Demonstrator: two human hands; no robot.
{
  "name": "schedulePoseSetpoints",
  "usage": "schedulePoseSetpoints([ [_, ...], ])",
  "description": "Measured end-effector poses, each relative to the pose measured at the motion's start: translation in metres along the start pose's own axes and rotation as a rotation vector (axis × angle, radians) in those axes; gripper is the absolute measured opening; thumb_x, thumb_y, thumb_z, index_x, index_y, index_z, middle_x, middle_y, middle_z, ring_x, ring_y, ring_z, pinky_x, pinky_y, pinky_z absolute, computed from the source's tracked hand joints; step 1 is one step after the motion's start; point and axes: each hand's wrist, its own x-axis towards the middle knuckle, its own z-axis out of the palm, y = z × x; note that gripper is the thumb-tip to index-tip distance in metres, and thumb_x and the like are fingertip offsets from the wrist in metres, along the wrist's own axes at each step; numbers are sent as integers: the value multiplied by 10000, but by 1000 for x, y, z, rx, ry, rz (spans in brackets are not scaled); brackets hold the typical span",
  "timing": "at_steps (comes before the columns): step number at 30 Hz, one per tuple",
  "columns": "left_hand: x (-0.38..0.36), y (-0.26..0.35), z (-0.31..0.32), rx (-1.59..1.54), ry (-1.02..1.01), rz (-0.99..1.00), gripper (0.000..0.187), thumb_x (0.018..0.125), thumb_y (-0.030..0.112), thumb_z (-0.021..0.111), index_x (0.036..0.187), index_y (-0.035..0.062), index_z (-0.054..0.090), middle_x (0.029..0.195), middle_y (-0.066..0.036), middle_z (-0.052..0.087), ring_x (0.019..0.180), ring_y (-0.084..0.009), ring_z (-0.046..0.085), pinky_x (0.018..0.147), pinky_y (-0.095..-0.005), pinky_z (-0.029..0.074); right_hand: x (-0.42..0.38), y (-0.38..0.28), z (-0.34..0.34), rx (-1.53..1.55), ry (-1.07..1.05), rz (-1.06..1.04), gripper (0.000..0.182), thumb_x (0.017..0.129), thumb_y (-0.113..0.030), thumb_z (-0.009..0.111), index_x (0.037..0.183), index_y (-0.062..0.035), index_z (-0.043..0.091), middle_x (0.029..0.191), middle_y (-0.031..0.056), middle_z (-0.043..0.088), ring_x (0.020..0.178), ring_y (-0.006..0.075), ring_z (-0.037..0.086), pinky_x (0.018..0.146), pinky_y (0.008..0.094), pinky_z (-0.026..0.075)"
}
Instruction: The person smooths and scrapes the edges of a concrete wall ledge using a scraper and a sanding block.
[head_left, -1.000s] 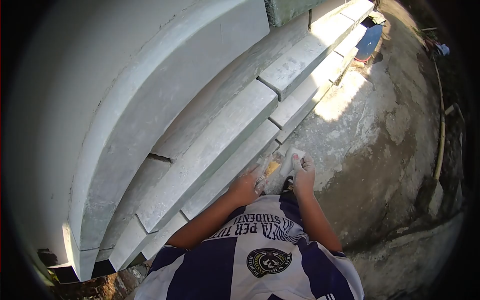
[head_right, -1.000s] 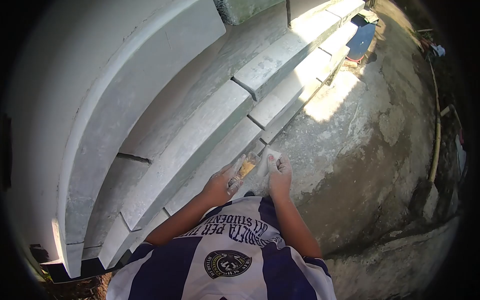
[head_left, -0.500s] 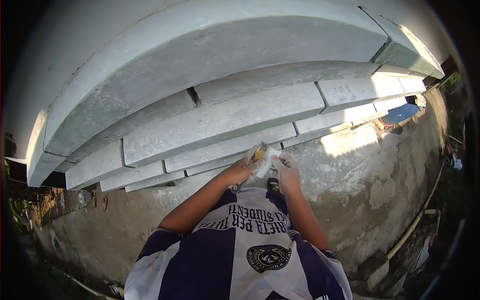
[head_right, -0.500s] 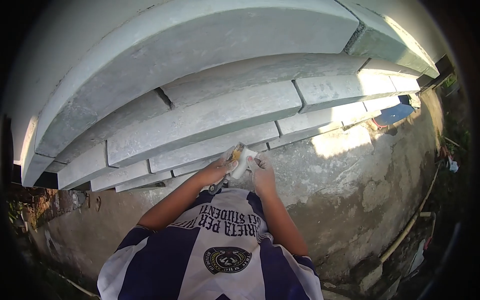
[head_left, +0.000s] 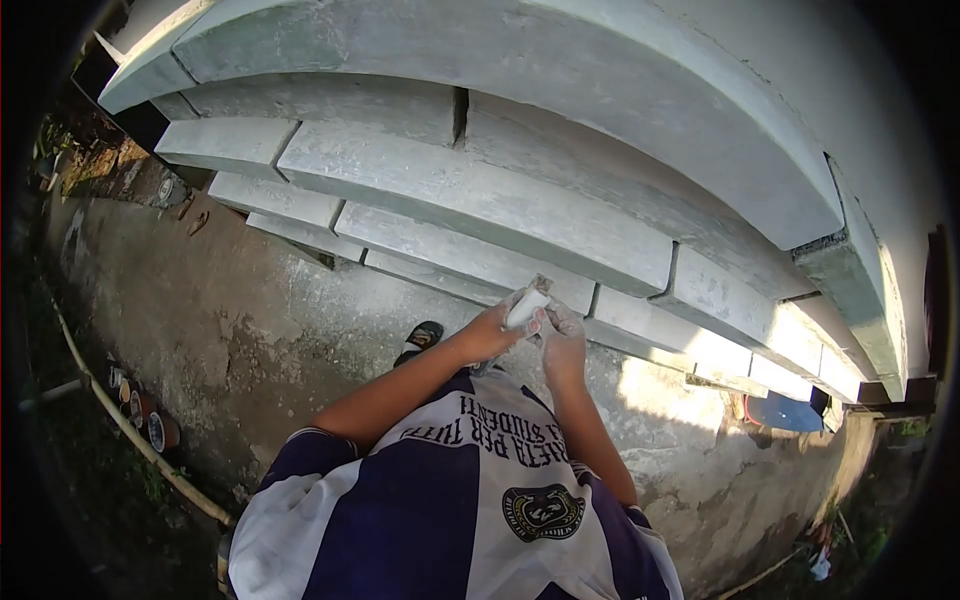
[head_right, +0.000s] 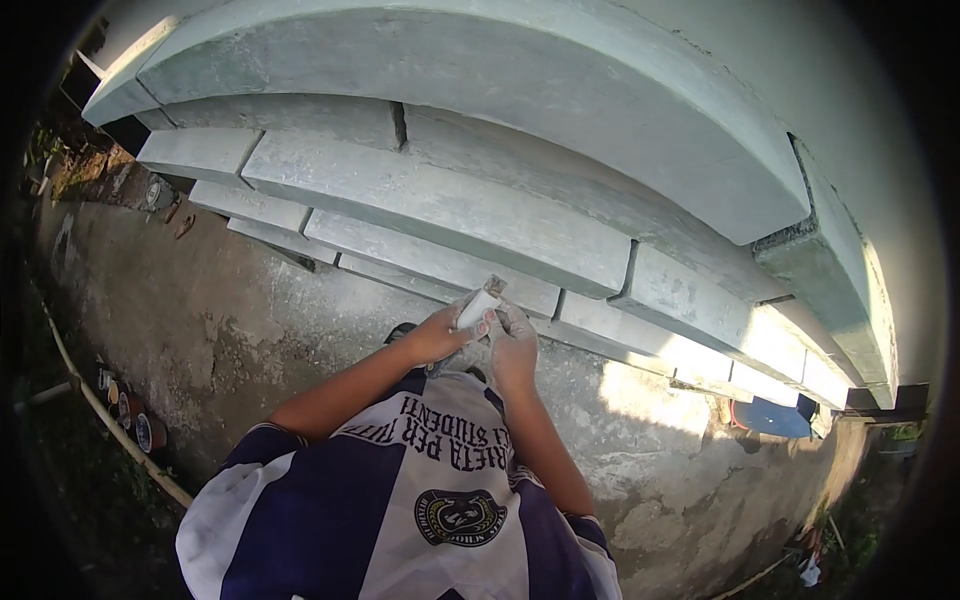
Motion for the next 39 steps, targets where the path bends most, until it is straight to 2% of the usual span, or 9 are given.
schedulePoseSetpoints([
  [3,-13,-4,7,-156,114,165,592,967,231,717,1442,-29,478,1213,-126,680,1118,-176,626,968,-303,488,3,-7,1,60,-106,40,311,1018,-74,635,1313,20,616,1089,83,720,929,127,673,790,267,549],
  [6,-28,-2,2,-114,214,-41,466,955,217,723,1322,-26,569,1132,-100,699,1062,-181,639,954,-302,492,4,7,9,13,-154,-53,277,1026,-70,623,1290,13,612,1039,83,705,870,121,656,738,244,536],
  [9,-49,6,7,-134,356,-28,420,948,195,708,1292,-19,600,1103,-97,691,1018,-179,639,929,-306,499,0,15,23,-131,-159,-89,292,1026,-101,634,1298,5,615,1068,87,699,908,125,658,768,255,535],
  [12,-54,-11,5,-138,337,94,418,938,167,681,1306,-13,594,1092,-106,687,999,-181,642,914,-309,505,2,26,32,-196,-275,-50,328,1035,-146,634,1324,6,609,1131,93,692,954,132,655,811,273,529],
  [16,-54,-17,-4,-265,286,42,436,927,142,640,1329,-16,583,1094,-112,684,989,-171,638,902,-303,507,-2,20,45,-213,-341,74,363,1064,-196,593,1360,14,585,1176,87,679,996,139,635,869,278,504],
  [19,-45,-31,-17,-201,244,66,476,926,146,624,1373,-7,566,1089,-110,687,989,-163,637,900,-300,507,18,51,49,-234,-350,-21,331,1080,-171,545,1391,-61,553,1034,14,664,772,69,573,605,250,458],
  [26,-60,-20,-58,-225,182,30,496,923,161,629,1389,-1,585,1114,-130,713,995,-176,660,898,-306,516,24,55,71,80,-283,38,404,1123,-289,466,1410,-21,561,1178,67,663,1028,136,612,914,285,487],
  [34,-76,-15,-99,-462,213,226,496,919,105,643,1397,-18,591,1221,-112,706,1108,-174,656,1015,-300,483,9,13,121,234,-351,-84,488,1139,-303,379,1523,-4,406,1233,196,637,1087,255,659,943,381,557],
  [39,-80,-34,-127,-385,346,209,459,936,208,726,1347,23,638,1130,-103,715,996,-164,670,925,-298,531,5,7,138,222,-314,-64,522,1137,-354,349,1509,11,383,1107,230,673,995,313,706,872,430,598],
])
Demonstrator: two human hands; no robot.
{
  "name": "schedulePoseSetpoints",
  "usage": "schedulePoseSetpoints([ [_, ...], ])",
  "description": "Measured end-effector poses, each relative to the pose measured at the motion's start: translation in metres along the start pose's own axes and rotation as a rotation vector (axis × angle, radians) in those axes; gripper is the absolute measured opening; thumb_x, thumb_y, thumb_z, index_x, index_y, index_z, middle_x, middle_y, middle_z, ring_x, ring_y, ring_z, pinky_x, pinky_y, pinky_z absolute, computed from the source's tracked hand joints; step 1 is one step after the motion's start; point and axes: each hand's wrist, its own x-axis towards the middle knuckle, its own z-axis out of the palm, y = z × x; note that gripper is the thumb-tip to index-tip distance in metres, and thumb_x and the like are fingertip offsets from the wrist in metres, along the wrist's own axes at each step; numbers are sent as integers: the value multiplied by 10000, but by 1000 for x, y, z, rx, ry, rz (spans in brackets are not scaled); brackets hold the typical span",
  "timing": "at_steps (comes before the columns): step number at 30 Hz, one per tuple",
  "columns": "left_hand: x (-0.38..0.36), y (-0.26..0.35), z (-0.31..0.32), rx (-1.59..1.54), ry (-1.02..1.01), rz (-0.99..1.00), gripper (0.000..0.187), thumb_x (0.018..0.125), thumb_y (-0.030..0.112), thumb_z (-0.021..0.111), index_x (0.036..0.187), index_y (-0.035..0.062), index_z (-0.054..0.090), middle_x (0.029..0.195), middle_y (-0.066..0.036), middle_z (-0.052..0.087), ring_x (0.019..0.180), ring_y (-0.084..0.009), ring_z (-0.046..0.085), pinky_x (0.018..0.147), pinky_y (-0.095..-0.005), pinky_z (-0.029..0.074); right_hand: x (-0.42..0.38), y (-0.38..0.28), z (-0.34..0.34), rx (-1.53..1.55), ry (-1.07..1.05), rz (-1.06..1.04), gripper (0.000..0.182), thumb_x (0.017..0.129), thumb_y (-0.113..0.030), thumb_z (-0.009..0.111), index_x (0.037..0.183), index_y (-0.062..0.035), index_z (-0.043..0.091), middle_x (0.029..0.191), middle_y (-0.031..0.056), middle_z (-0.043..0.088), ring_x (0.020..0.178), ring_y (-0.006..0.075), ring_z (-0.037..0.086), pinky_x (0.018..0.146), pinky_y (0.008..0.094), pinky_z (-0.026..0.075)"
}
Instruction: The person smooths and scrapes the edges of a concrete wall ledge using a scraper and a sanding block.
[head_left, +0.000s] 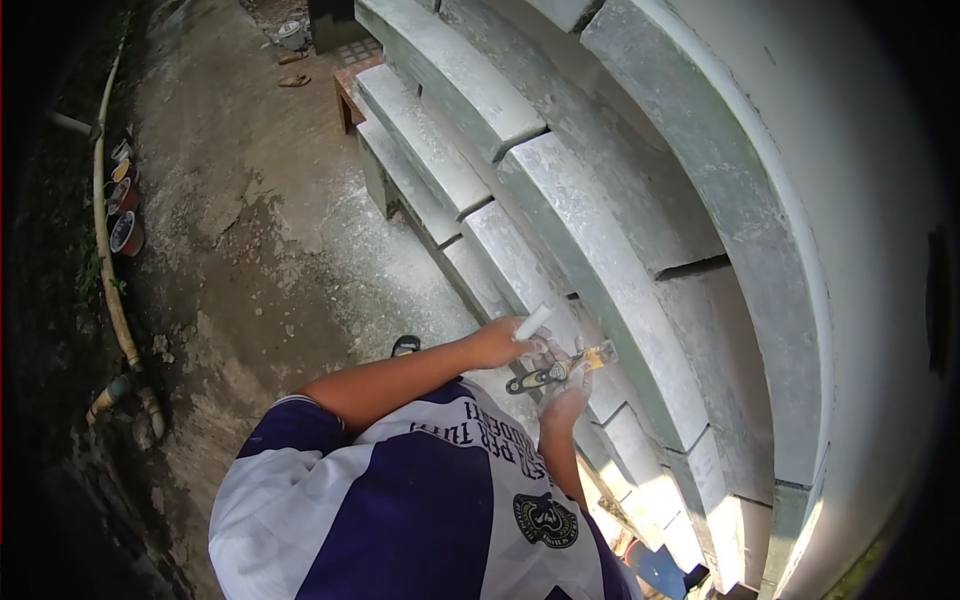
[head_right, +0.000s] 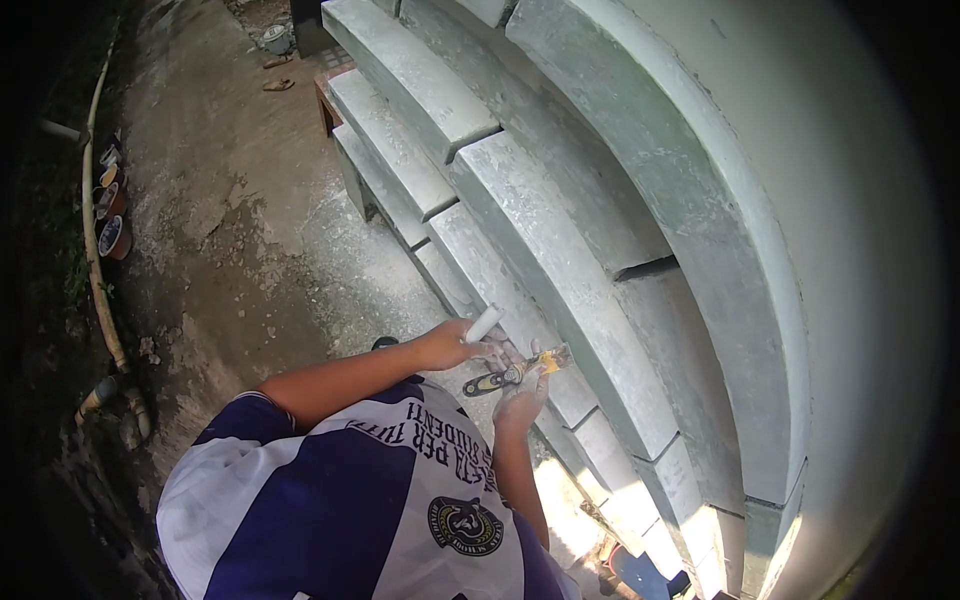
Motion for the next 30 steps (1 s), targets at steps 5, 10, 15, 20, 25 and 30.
schedulePoseSetpoints([
  [5,6,-25,-37,26,289,-130,428,932,388,756,1160,35,679,750,-27,598,604,-137,579,572,-313,493,11,21,-27,-388,9,183,470,1128,-403,372,1410,-44,483,828,106,657,640,203,643,575,340,557],
  [10,14,-52,-69,-250,396,-351,493,984,514,646,1187,65,633,811,-18,559,631,-131,530,556,-296,484,22,38,-48,-554,45,412,434,1129,-391,375,1436,-108,492,743,32,583,550,114,540,490,272,485],
  [15,70,-118,-94,-285,751,-292,427,1061,438,508,1172,33,584,789,-87,623,612,-182,593,544,-353,494,39,28,-51,-805,-146,400,493,1117,-318,435,1586,-167,404,736,-11,534,546,87,487,504,251,464],
  [20,140,-153,-119,-143,1161,-298,441,1075,352,447,1303,-9,555,1128,-251,692,1038,-401,691,895,-501,528,60,2,-32,-1058,-335,410,572,1069,-223,568,1603,-175,368,786,-32,590,563,74,491,518,246,450],
  [25,165,-75,-122,-284,1407,-544,746,1007,513,532,1444,-67,364,1436,-331,498,1331,-473,512,1076,-535,437,94,33,-63,-1271,-514,137,545,1004,-176,664,1524,-135,510,1000,44,702,668,112,592,611,273,507],
  [30,208,-65,-127,-380,1536,-610,893,976,618,513,1467,-98,303,1480,-388,415,1353,-475,493,1129,-515,400,113,40,-50,-1477,-578,-64,565,960,-168,685,1501,-113,531,1208,233,698,1094,378,678,954,422,524],
])
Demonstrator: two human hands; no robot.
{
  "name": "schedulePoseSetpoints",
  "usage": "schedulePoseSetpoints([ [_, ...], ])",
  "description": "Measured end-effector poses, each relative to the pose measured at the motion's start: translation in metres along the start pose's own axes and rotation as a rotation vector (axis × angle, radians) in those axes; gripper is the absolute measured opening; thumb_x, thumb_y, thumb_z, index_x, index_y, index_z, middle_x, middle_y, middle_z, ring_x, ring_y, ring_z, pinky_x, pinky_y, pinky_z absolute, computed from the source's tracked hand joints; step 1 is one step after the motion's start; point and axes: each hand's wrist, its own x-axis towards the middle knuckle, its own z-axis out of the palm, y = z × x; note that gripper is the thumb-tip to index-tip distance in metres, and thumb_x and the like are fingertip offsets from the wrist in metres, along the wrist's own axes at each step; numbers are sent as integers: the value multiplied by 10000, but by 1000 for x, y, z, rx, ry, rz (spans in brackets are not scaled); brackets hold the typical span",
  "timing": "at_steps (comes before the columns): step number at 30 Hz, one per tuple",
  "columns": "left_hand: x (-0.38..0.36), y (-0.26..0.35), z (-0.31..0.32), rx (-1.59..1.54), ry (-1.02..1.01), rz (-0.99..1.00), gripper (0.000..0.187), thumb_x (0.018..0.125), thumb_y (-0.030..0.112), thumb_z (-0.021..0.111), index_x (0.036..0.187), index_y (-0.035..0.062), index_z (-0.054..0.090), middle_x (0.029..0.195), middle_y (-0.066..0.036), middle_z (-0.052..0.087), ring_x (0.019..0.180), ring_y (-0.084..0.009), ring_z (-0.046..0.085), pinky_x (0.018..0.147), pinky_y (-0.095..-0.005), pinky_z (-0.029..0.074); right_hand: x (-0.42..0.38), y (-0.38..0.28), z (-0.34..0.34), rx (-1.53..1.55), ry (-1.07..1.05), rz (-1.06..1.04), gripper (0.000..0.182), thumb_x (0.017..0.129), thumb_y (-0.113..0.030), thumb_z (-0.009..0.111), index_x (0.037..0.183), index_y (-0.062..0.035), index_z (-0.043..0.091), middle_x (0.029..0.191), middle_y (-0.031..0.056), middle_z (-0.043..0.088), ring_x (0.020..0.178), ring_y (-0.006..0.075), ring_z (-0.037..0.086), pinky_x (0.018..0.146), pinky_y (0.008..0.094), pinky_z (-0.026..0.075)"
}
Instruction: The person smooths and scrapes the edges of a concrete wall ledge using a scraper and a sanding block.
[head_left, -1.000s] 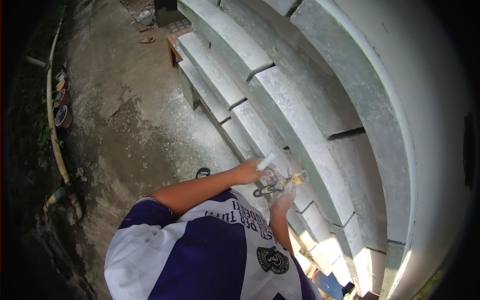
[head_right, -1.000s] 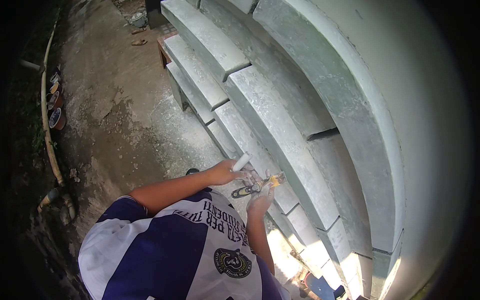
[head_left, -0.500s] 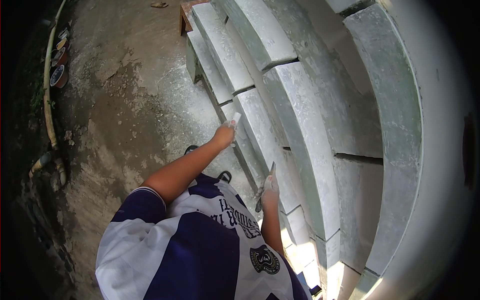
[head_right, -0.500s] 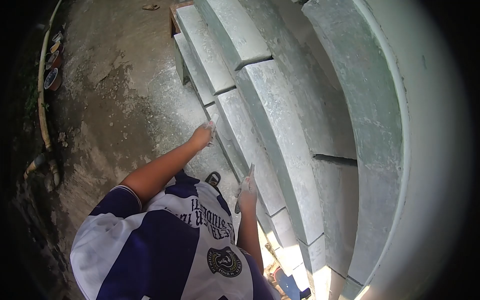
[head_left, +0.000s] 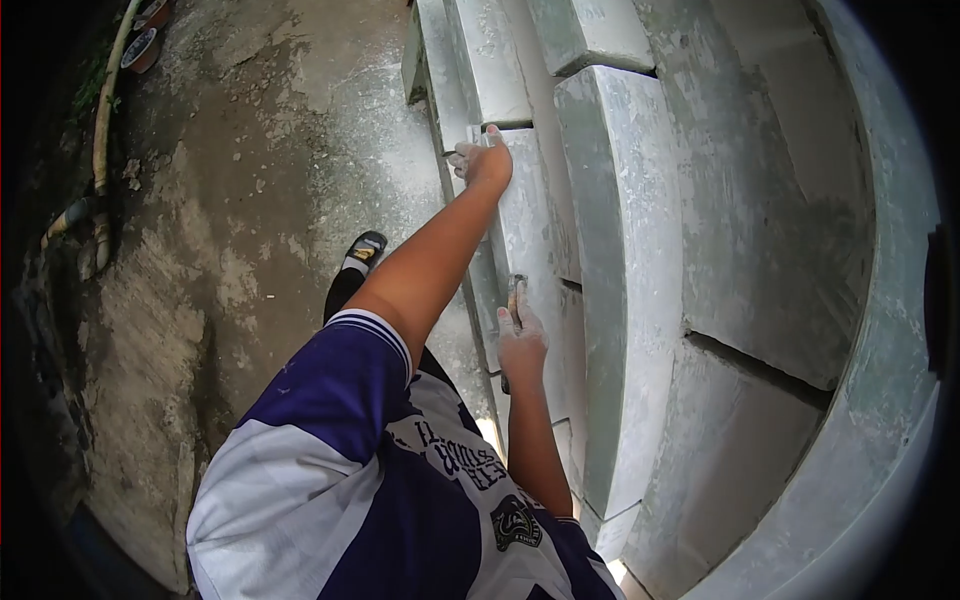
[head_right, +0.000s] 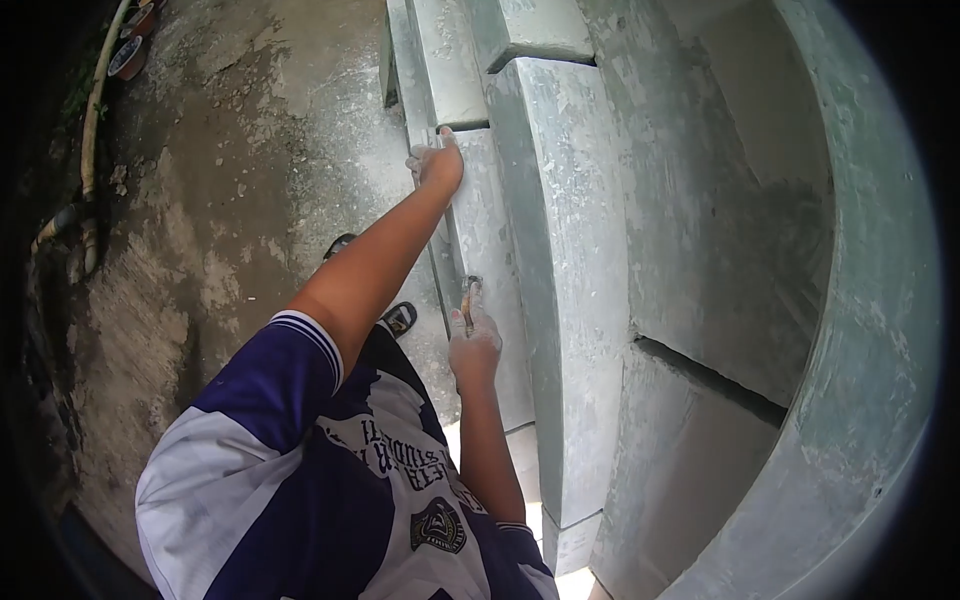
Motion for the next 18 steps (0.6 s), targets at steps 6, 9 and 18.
schedulePoseSetpoints([
  [6,-14,6,-4,-30,-18,15,846,1024,588,426,1491,-101,282,1412,-354,525,1290,-476,560,1094,-525,437,5,34,4,-170,51,-42,521,987,-190,636,1495,-124,543,1136,233,707,1027,379,684,899,452,538],
  [9,-13,7,-5,-42,-28,32,828,1027,615,401,1491,-69,348,1406,-324,542,1310,-445,550,1102,-521,436,11,32,-1,-219,66,-48,504,1007,-223,606,1499,-138,540,1131,226,712,1012,376,690,888,450,543],
  [18,-10,9,-5,-2,-81,32,766,1057,594,320,1432,-66,421,1390,-314,551,1310,-447,543,1101,-528,431,38,7,-7,-298,29,-51,478,1024,-282,569,1497,-214,549,1068,237,735,910,410,718,831,465,567],
])
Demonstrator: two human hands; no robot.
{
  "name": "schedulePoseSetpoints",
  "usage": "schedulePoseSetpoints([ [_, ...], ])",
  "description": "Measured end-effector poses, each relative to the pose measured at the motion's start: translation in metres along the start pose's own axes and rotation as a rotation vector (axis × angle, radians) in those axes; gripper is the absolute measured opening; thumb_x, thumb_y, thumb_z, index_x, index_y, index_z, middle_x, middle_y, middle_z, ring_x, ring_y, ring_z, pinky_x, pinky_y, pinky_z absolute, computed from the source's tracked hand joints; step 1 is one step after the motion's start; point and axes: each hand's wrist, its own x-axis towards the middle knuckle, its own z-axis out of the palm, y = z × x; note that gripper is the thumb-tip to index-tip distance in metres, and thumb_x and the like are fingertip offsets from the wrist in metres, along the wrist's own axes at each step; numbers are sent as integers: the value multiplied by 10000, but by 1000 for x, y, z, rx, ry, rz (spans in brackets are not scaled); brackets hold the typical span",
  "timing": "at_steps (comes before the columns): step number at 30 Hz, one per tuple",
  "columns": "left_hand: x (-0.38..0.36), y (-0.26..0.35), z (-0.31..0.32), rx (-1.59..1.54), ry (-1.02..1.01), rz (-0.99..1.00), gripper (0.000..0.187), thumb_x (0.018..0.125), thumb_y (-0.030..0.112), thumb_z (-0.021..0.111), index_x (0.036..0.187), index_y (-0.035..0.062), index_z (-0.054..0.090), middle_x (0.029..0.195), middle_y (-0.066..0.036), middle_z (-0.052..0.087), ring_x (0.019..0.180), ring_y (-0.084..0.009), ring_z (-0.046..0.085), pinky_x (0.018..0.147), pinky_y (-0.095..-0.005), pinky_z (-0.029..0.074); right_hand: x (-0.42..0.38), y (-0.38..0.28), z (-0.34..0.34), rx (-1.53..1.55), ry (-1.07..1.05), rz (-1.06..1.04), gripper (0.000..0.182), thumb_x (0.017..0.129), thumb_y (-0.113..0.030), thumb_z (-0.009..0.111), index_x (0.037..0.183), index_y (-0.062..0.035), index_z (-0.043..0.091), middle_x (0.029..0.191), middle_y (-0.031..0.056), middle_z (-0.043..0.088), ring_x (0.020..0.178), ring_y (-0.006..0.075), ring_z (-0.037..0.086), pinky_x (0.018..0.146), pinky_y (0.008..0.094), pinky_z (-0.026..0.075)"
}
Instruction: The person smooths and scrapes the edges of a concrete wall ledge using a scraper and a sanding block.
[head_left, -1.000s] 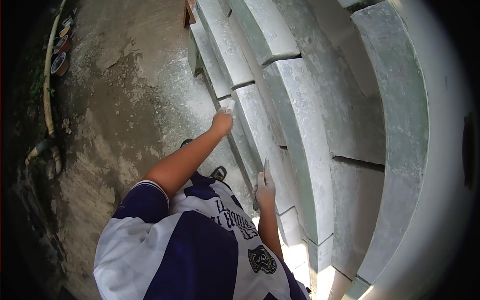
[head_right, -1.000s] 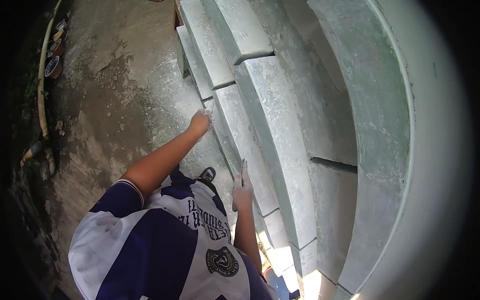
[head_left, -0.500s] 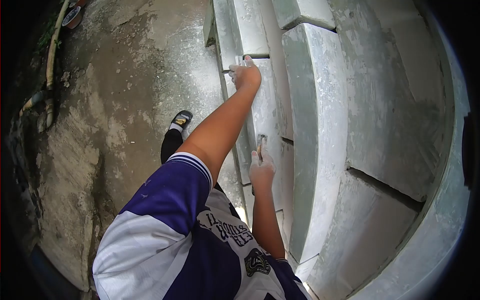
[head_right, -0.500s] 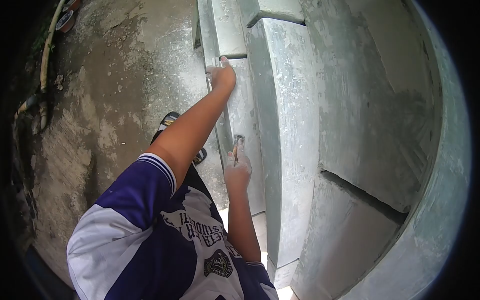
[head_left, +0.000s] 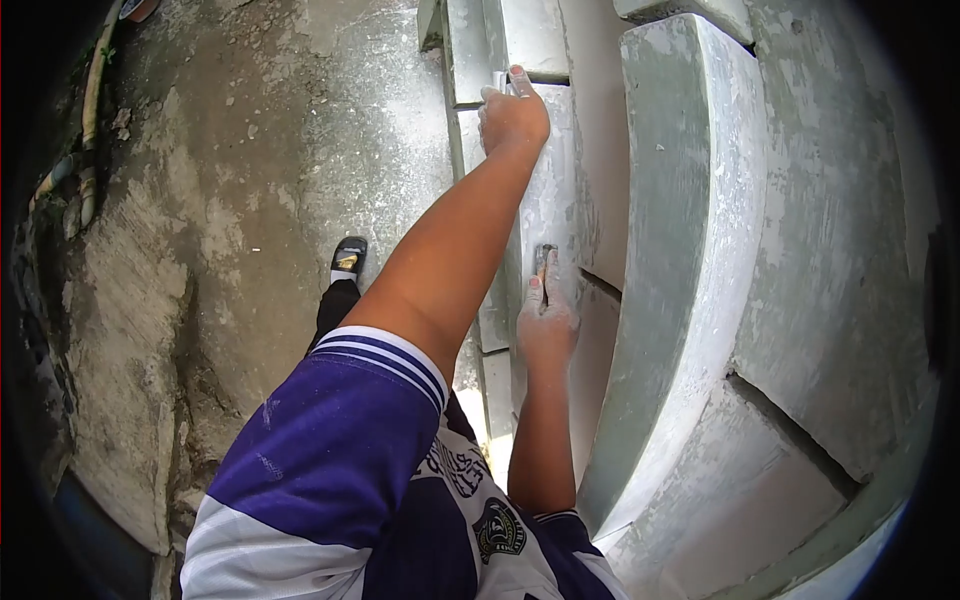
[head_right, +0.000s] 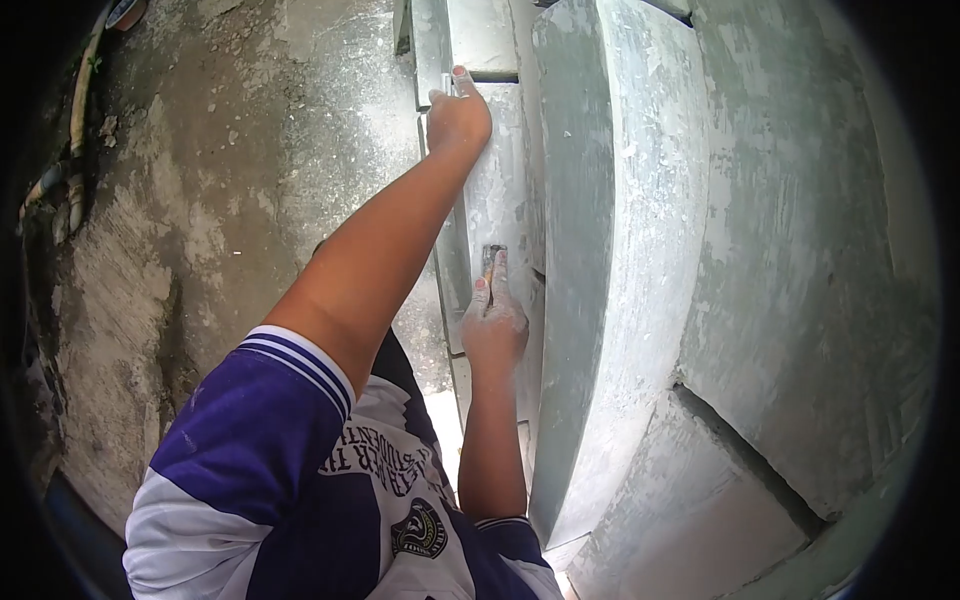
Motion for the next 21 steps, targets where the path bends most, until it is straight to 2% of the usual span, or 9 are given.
schedulePoseSetpoints([
  [2,0,-2,1,-2,-9,-11,745,1064,576,317,1427,-65,423,1382,-317,554,1304,-449,545,1097,-527,433,14,-2,1,-55,-49,68,472,1024,-291,565,1488,-204,557,1125,239,728,946,420,715,848,471,565],
  [5,0,-1,-2,-18,-31,-25,725,1068,553,328,1432,-67,416,1375,-318,557,1292,-455,551,1094,-527,435,36,-9,-1,34,-57,79,461,1036,-257,563,1492,-200,547,1362,219,636,1220,412,633,1044,429,487],
  [10,-3,3,-5,16,-26,-14,735,1076,535,303,1441,-94,408,1336,-326,583,1266,-463,578,1082,-528,448,53,-27,-10,-16,-115,177,446,1040,-257,538,1476,-167,562,1294,218,671,1178,405,656,1010,427,506],
  [14,1,3,-2,28,-32,-18,729,1075,533,309,1437,-92,412,1342,-328,574,1266,-469,573,1082,-533,449,68,-41,-9,-33,-77,165,438,1036,-259,541,1463,-165,577,1272,218,681,1165,398,663,992,427,517],
  [17,-1,6,-4,19,-60,-34,712,1076,523,319,1449,-79,396,1347,-323,565,1269,-468,565,1072,-538,454,82,-62,-13,-112,-106,251,437,1036,-260,538,1460,-162,579,1271,217,682,1160,396,664,989,424,518],
  [20,-2,5,-8,2,-101,-56,694,1077,508,336,1478,-57,357,1358,-312,549,1279,-460,550,1056,-546,461,75,-35,-7,-95,-67,147,448,1014,-320,565,1459,-269,581,1168,204,720,1035,414,699,913,474,558],
  [21,-2,4,-6,4,-85,-48,693,1077,506,335,1478,-58,356,1357,-313,546,1278,-460,551,1054,-547,461,72,-30,-9,-79,-84,145,448,1014,-316,565,1459,-262,581,1170,211,717,1049,414,695,921,470,556],
])
